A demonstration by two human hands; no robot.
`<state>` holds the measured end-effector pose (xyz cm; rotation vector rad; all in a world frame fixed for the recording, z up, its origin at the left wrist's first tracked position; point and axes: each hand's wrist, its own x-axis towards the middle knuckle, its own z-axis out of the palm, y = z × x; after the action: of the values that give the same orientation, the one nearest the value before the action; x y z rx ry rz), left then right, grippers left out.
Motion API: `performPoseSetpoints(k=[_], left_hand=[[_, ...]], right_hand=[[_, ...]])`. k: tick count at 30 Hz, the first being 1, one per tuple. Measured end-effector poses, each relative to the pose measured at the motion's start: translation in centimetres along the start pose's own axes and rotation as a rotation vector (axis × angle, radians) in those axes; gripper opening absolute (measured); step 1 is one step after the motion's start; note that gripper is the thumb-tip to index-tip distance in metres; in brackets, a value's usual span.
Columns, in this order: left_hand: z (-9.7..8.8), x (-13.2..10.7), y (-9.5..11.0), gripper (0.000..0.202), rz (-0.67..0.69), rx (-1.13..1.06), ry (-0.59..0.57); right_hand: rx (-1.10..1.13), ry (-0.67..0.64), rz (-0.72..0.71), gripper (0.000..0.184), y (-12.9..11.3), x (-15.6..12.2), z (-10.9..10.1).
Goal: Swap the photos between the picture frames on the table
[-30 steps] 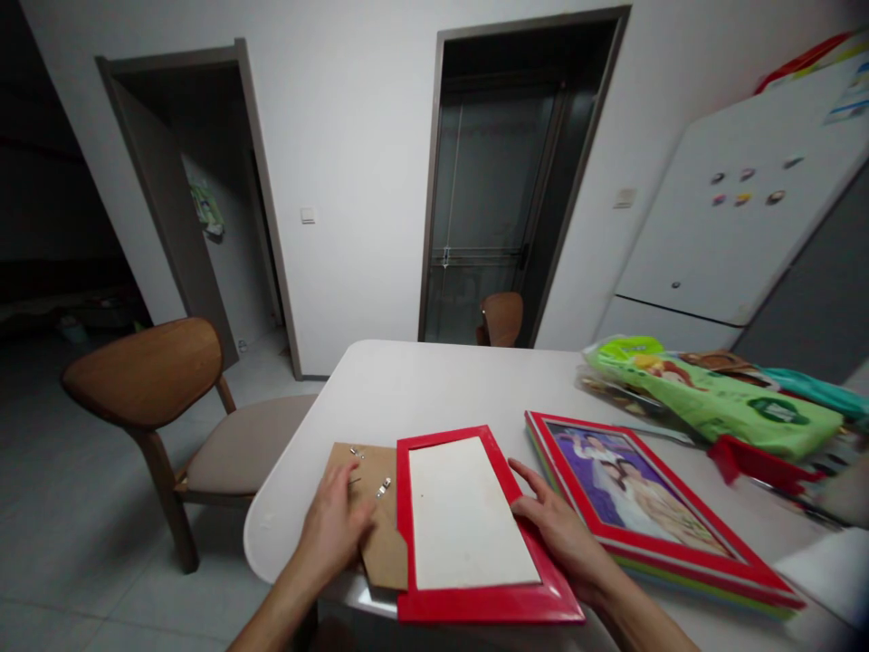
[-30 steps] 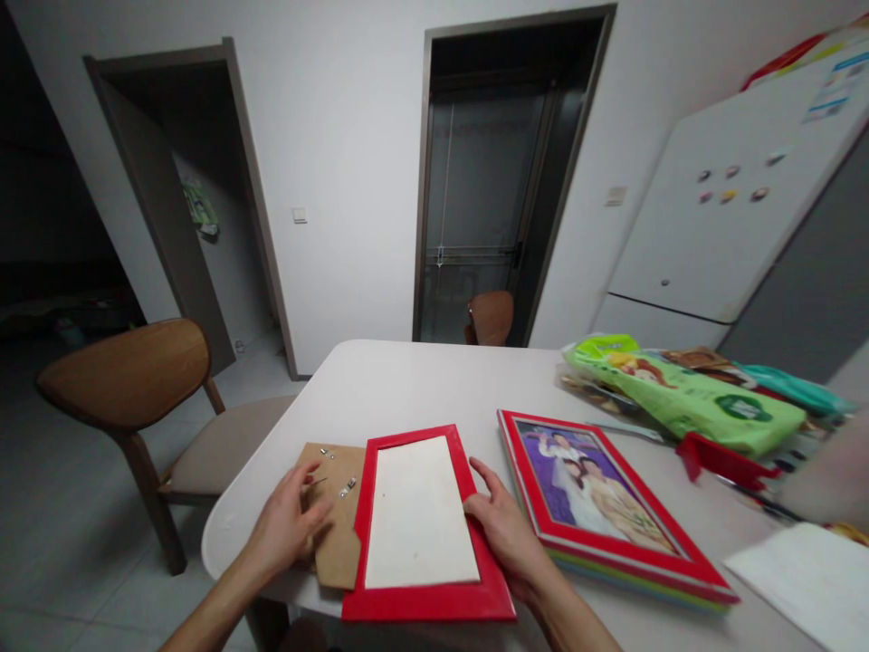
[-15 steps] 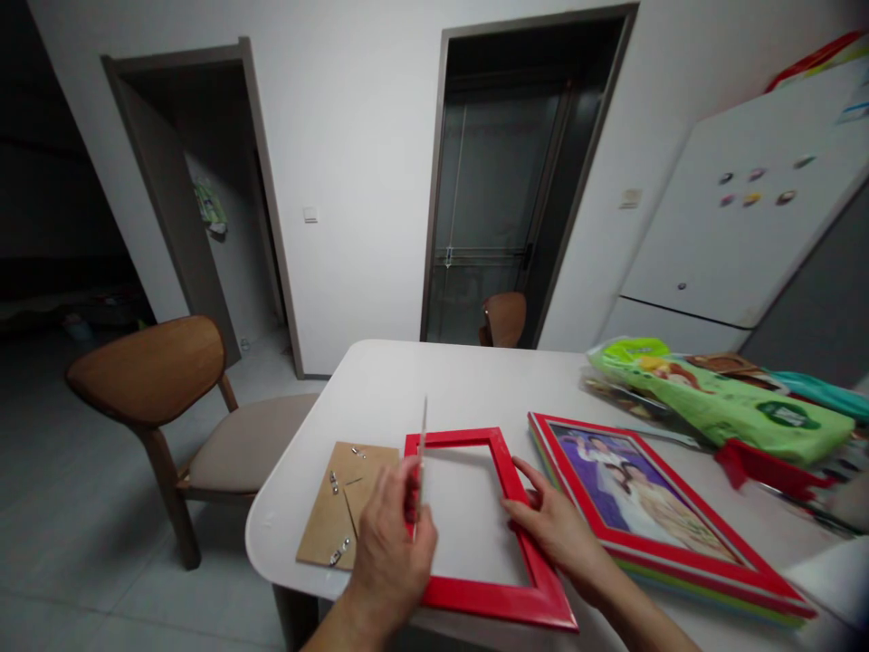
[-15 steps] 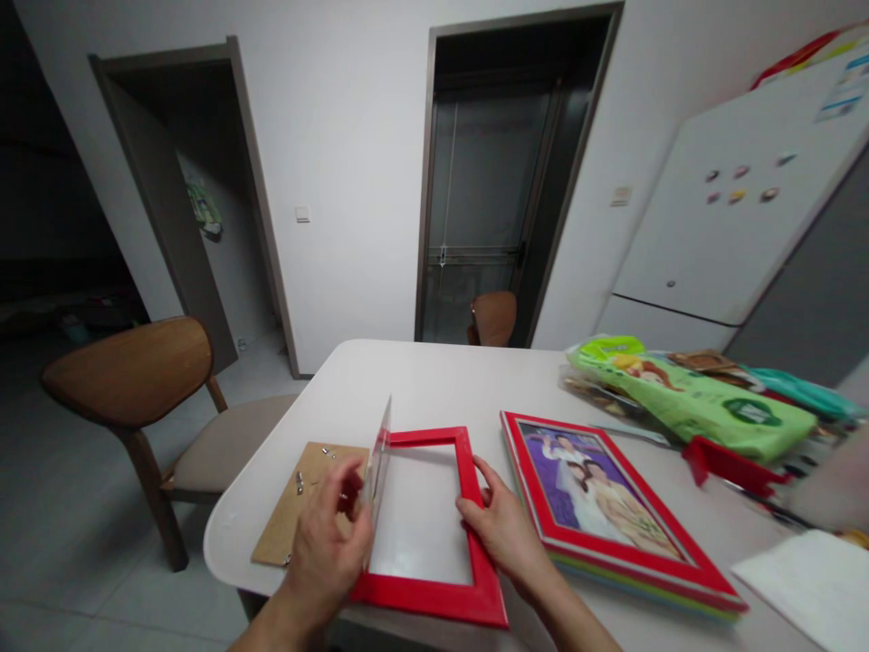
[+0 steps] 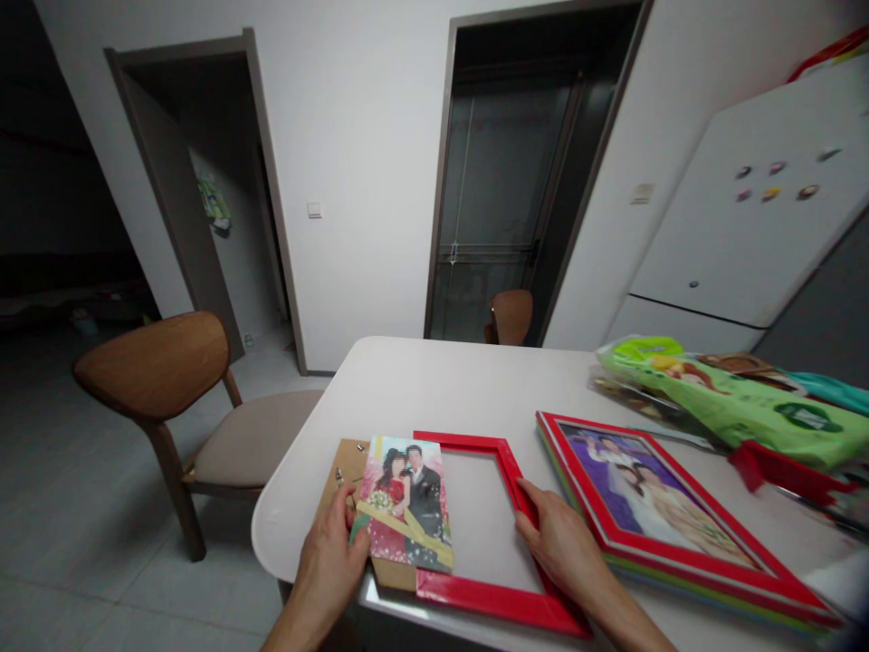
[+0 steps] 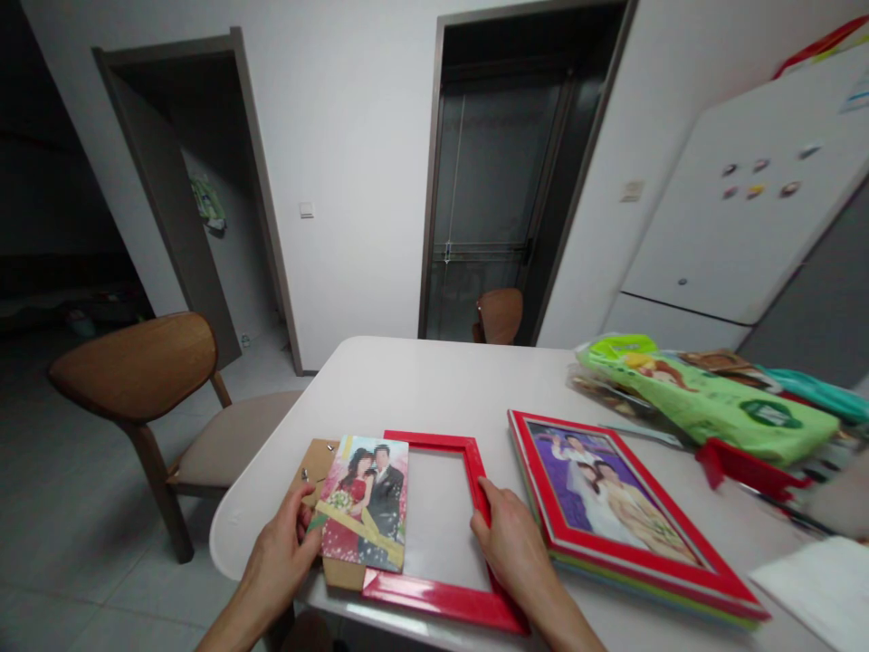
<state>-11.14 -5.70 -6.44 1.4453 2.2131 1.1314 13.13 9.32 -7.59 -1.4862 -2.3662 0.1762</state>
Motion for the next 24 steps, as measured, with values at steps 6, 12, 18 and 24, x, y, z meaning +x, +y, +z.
performPoseSetpoints(k=[6, 12, 18, 24], left_hand=[[-0.2, 0.0, 0.1, 0.037, 0.12, 0.074, -0.004], [0.3, -0.1, 0.9, 0.038, 0.28, 0.137, 0.062], [2.7, -1.2, 2.9, 0.057, 0.41, 0.175, -0.149], [2.8, -0.2, 4.2, 0.058, 0.484, 0.063, -0.026]], right_hand=[[-0.001, 0.082, -0.035, 0.04, 0.0, -0.1, 0.0], [0.522, 0.026, -0.035, 0.044, -3.9, -0.2, 0.5], [1.271, -0.307, 0.215, 0.049, -9.4, 0.9, 1.6], [1.619, -0.318, 0.132, 0.036, -12.5, 0.9, -2.8]])
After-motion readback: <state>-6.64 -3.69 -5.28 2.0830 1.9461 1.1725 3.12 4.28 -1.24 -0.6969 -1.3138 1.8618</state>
